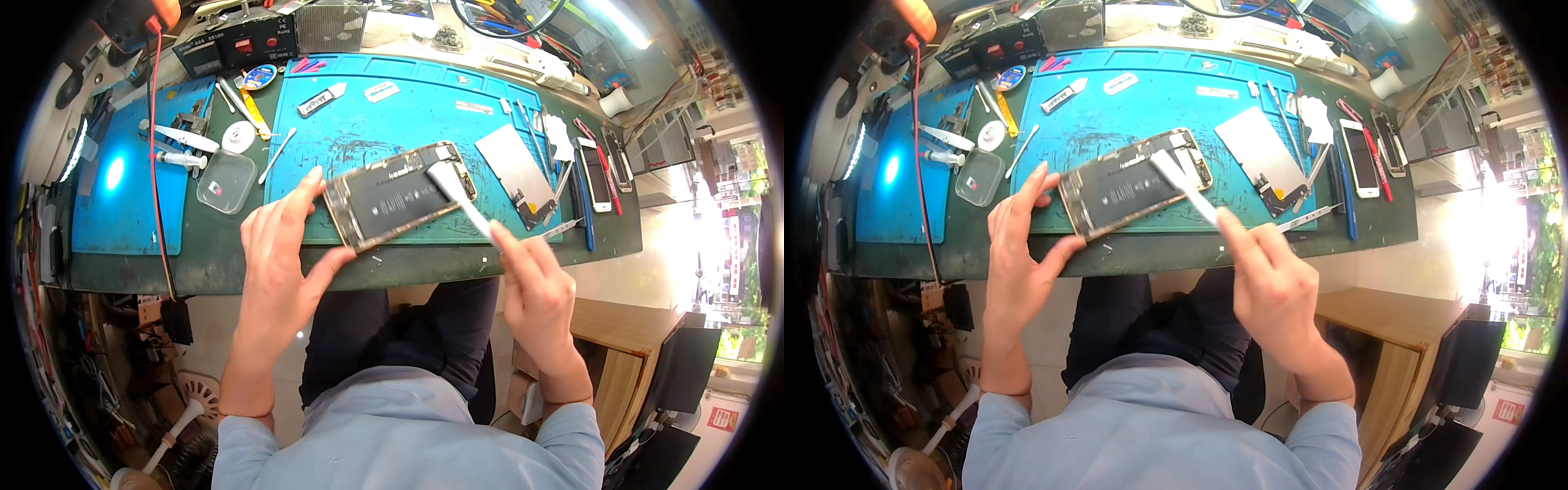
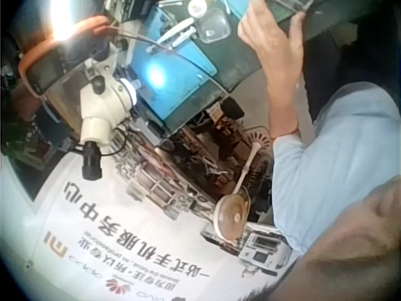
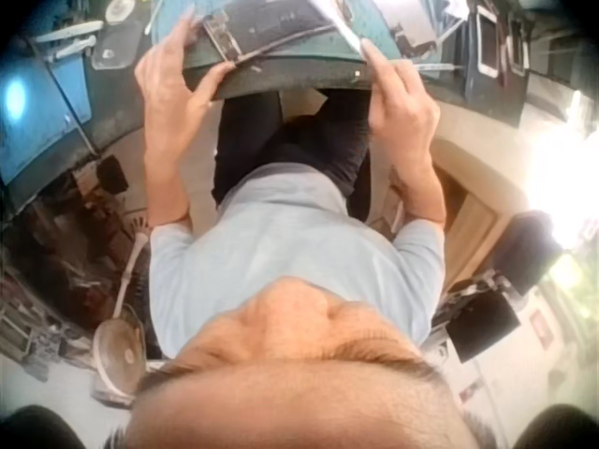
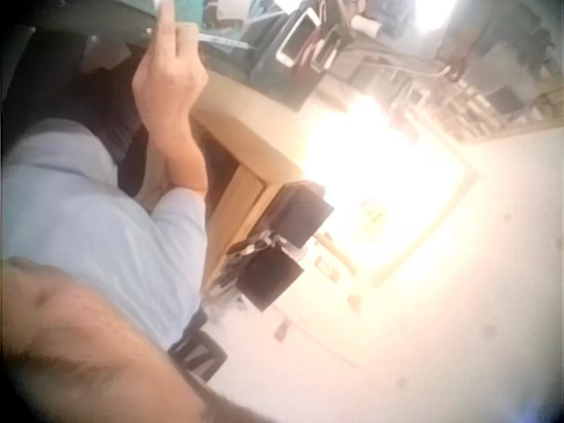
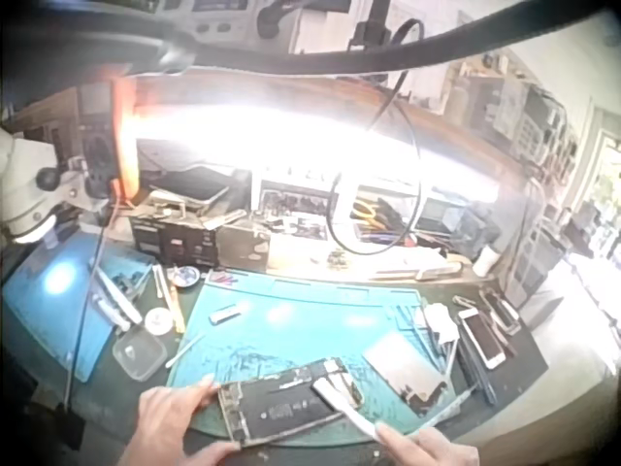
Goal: The person disassembles a smartphone, removes the camera module, and cleans the internal chassis with a plastic spudger. They then retrieve a replacement battery from a shelf, place it into the phone, and connect the battery wires to the motherboard.
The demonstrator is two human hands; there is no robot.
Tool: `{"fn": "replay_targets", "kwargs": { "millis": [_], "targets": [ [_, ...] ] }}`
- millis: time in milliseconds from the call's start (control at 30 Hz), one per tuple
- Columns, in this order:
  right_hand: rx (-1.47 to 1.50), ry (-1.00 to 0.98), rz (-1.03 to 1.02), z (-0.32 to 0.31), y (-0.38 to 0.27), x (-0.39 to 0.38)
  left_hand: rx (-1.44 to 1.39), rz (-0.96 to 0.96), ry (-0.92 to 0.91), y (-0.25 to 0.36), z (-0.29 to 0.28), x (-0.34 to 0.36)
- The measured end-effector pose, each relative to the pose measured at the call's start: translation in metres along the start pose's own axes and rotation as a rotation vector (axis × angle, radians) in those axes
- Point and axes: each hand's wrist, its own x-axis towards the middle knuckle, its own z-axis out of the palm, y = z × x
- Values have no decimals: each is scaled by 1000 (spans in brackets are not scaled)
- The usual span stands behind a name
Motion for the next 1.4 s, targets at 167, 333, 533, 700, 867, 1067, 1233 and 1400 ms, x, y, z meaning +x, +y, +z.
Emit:
{"fn": "replay_targets", "kwargs": {
  "millis": [167,333,533,700,867,1067,1233,1400],
  "targets": [
    [-24,63,56,4,10,-5,17,191,35,-3,6,-4],
    [10,46,53,7,8,-8,13,226,11,21,17,-20],
    [53,57,54,9,8,-12,61,234,83,25,29,-25],
    [71,46,48,10,8,-15,50,204,115,31,32,-24],
    [83,54,50,10,10,-17,25,210,100,31,35,-20],
    [112,37,79,6,11,-18,180,439,20,25,29,-9],
    [141,53,74,8,12,-18,230,515,-38,16,26,-5],
    [157,35,86,9,11,-18,141,439,-11,9,10,5]
  ]
}}
